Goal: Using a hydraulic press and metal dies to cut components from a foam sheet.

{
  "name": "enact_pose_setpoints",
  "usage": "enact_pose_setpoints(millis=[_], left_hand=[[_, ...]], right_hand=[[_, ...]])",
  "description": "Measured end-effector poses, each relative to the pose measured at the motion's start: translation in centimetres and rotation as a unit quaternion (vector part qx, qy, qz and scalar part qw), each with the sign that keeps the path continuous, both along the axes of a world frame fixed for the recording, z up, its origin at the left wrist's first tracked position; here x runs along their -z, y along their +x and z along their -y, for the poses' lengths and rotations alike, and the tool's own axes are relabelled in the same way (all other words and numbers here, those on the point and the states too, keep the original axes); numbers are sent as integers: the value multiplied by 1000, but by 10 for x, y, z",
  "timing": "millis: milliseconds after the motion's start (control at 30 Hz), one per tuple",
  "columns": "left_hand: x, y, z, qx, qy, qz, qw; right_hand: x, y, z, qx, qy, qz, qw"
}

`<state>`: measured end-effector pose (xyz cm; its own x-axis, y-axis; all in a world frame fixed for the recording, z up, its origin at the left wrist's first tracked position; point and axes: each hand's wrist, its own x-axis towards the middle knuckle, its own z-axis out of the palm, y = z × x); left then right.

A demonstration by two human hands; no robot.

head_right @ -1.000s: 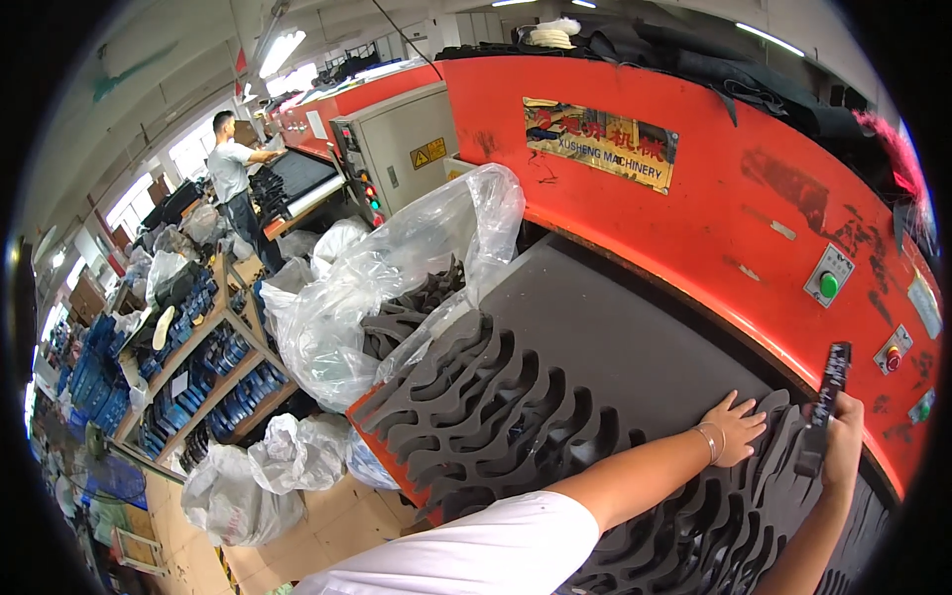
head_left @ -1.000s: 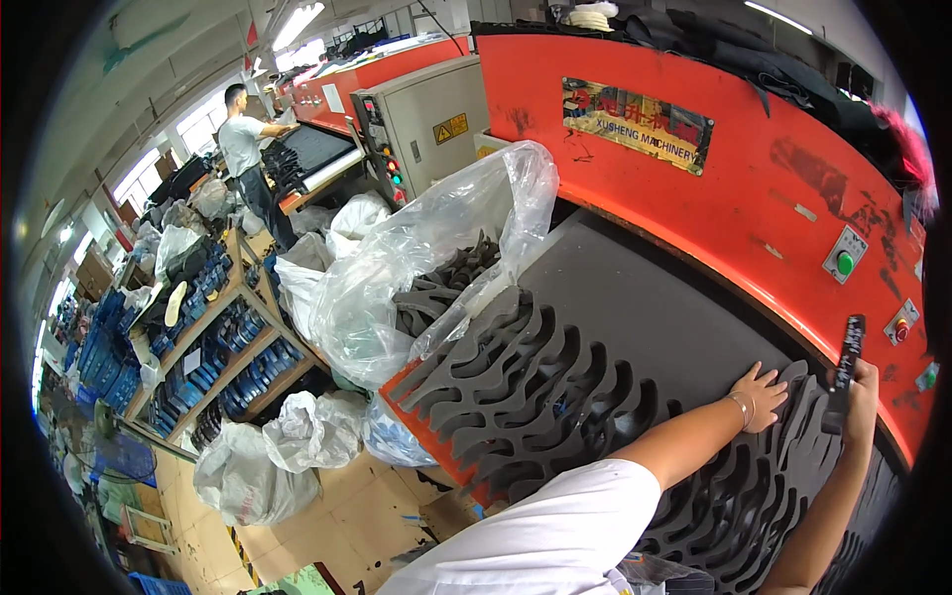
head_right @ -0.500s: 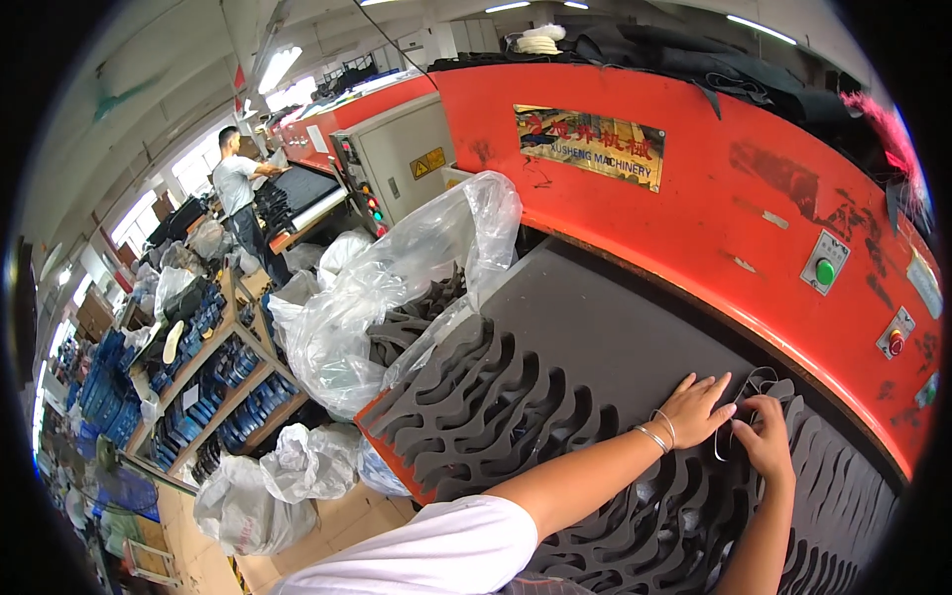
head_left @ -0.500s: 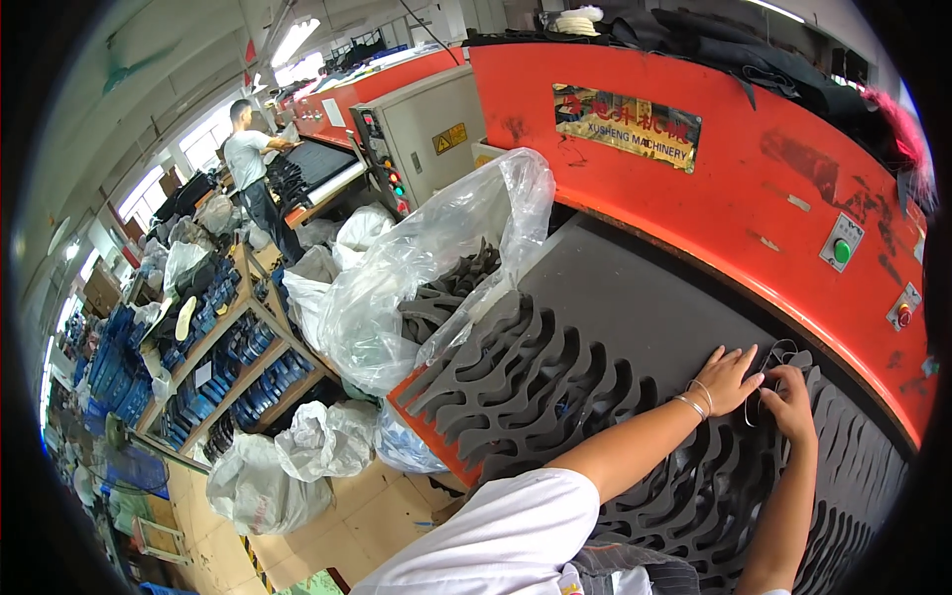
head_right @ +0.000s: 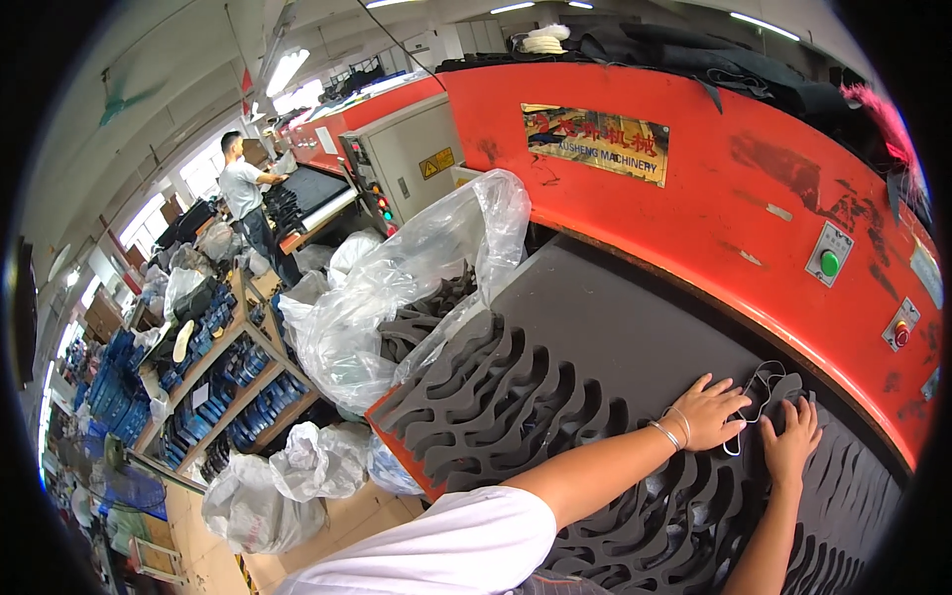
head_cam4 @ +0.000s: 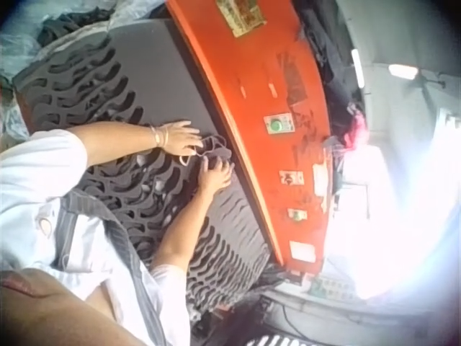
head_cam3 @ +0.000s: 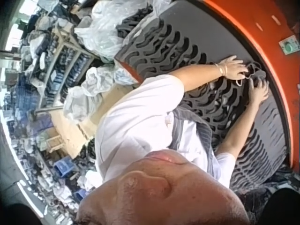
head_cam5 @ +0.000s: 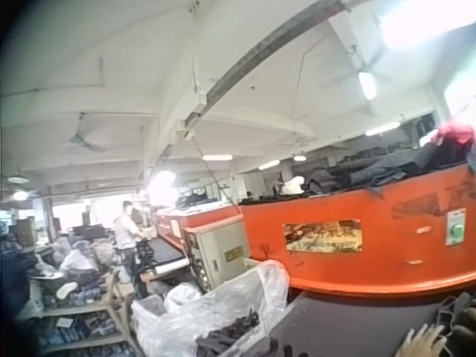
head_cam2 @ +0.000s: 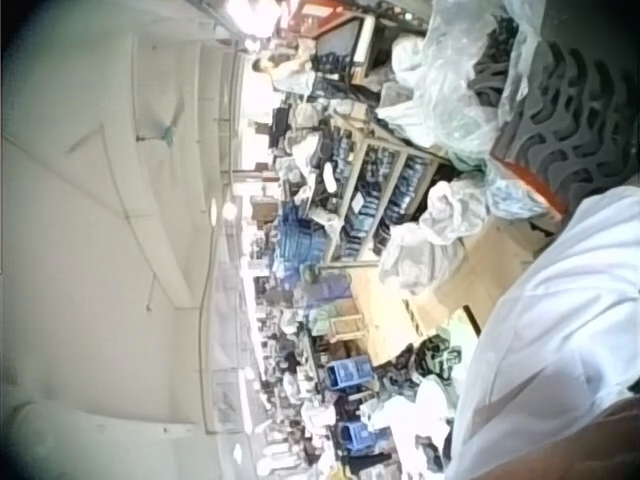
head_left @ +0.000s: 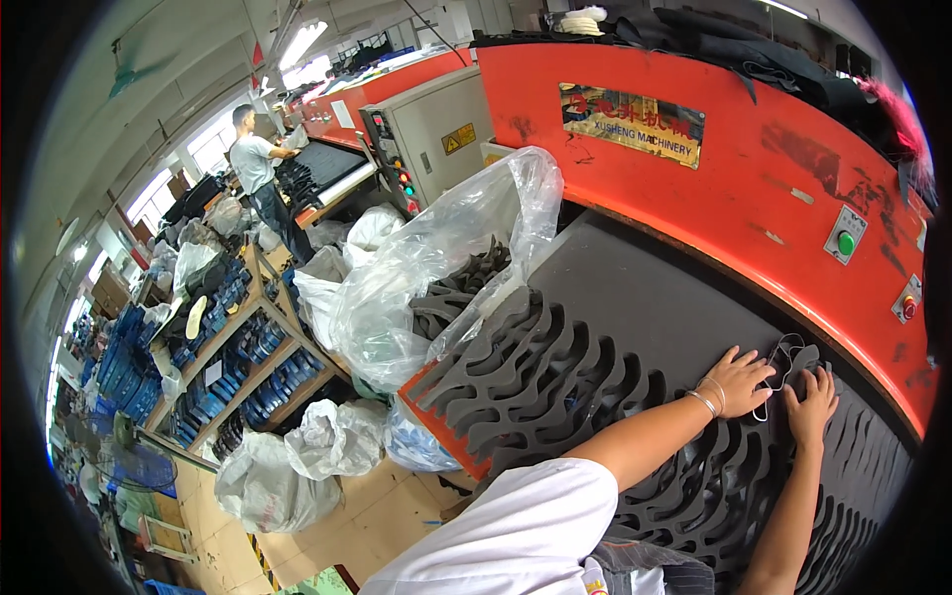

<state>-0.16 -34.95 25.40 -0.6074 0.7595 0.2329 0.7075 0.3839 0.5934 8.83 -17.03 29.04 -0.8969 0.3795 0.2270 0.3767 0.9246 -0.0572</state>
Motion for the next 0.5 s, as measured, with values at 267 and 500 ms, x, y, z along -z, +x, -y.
enact_pose_setpoints(millis=[267,500], left_hand=[[-2,1,5,5,22,0,1000],[2,-4,3,20,48,36,998]], right_hand=[[55,-26,-38,7,-48,10,999],[60,-40,-40,3,-5,-61,998]])
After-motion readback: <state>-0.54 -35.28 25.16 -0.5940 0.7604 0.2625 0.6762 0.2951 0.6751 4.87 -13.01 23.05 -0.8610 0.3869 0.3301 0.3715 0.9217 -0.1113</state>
